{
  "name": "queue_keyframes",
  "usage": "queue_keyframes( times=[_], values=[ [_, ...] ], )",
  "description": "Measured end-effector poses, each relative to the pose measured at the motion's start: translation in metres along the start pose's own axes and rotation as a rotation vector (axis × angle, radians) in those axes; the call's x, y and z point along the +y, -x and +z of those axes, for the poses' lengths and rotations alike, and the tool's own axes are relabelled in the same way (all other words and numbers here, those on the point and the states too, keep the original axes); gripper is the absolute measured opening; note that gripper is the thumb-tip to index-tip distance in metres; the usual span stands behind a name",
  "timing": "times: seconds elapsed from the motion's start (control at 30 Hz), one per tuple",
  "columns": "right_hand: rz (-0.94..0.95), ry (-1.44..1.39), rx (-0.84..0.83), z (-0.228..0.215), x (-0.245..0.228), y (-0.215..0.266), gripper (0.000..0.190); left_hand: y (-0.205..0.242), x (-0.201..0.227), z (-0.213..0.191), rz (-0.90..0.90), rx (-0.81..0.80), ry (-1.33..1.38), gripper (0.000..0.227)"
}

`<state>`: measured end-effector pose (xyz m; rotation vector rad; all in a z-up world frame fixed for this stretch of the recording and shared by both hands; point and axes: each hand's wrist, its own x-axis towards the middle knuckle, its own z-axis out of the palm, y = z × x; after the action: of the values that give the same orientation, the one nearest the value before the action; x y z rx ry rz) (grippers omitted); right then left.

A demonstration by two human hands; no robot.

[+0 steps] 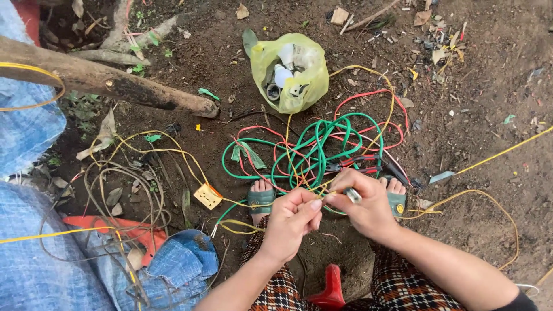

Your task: The person sits on the ground and repairs a power strip, opening its casing and using pliers to strip and twist wire ends. They connect the wires, then hold the stripped ends to a light bulb, which glows, confirming the connection works.

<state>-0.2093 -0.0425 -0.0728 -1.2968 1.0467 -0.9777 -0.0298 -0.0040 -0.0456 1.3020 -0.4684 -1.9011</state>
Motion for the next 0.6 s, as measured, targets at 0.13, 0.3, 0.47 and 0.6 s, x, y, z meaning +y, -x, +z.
queue_keyframes(
  times=[0.13,0.3,0.47,0.6],
  values=[
    [0.229,-0.047,-0.071,-0.016,-0.005,-0.007,0.016,0.004,0.013,0.001,0.148,0.04,-0.429,0.015],
    [0.249,0.143,-0.117,-0.017,-0.019,-0.017,0.009,0.007,0.02,0.004,0.393,0.112,-0.788,0.013],
    [0.304,0.189,-0.177,-0.015,-0.013,-0.015,0.012,0.009,0.023,0.003,0.55,0.093,-0.9,0.007],
    [0.391,-0.042,-0.218,-0.017,-0.001,-0.009,0.017,0.009,0.025,0.001,0.531,0.062,-0.929,0.008]
  ],
)
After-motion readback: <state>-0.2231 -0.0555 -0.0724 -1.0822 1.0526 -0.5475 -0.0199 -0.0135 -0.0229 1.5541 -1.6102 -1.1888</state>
